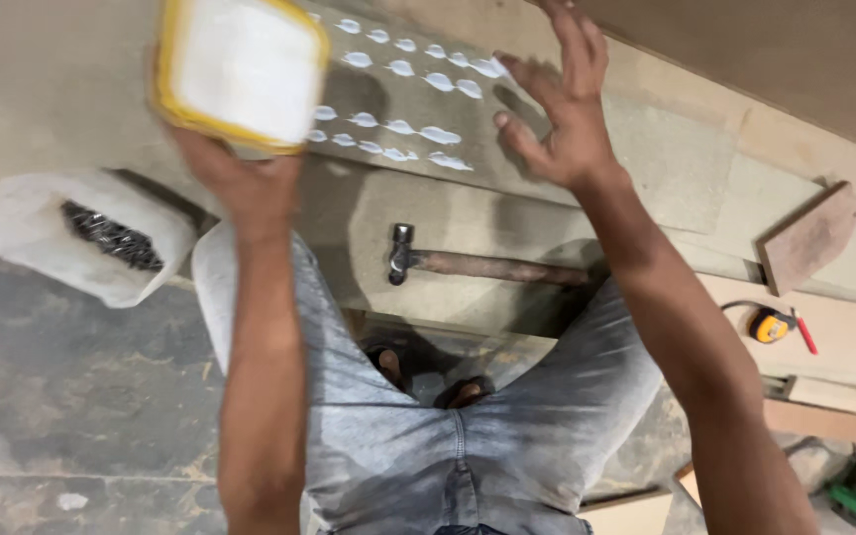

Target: The person applies dots of white adhesive from a container onto a long piece of wood using their fingers, spreading the glue in rows across the surface.

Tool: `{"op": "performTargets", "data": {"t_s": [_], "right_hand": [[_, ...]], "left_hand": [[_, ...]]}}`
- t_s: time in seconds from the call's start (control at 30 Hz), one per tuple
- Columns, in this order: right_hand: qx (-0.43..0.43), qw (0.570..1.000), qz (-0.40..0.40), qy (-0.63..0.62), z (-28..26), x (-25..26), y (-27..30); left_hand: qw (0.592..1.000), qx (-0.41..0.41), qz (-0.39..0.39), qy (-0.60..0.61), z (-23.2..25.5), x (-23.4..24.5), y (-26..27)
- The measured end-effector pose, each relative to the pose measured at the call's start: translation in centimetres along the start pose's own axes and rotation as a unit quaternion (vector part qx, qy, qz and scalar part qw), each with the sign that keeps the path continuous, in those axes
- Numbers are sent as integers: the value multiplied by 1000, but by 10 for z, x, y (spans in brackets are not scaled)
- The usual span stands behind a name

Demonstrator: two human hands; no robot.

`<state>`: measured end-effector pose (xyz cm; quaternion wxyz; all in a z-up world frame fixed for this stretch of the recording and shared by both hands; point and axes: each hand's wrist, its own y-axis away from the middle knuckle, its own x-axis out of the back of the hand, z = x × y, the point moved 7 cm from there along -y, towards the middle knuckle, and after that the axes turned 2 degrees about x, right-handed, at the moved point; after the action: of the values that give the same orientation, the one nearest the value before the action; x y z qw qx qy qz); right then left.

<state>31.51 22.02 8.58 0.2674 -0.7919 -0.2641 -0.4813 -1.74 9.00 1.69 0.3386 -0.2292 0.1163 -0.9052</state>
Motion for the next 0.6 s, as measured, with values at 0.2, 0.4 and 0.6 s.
{"op": "performTargets", "data": {"t_s": [0.2,0.4,0.6], "right_hand": [[112,993,-31,8,-134,11,-51],[17,993,-104,56,-174,-14,-81],[-124,950,-38,-284,-133,-16,-76]], "left_hand": [[991,-103,-82,14,66,-22,-9],[989,-134,-64,20,79,-23,-8],[995,-90,-36,37,78,-14,-12]]}}
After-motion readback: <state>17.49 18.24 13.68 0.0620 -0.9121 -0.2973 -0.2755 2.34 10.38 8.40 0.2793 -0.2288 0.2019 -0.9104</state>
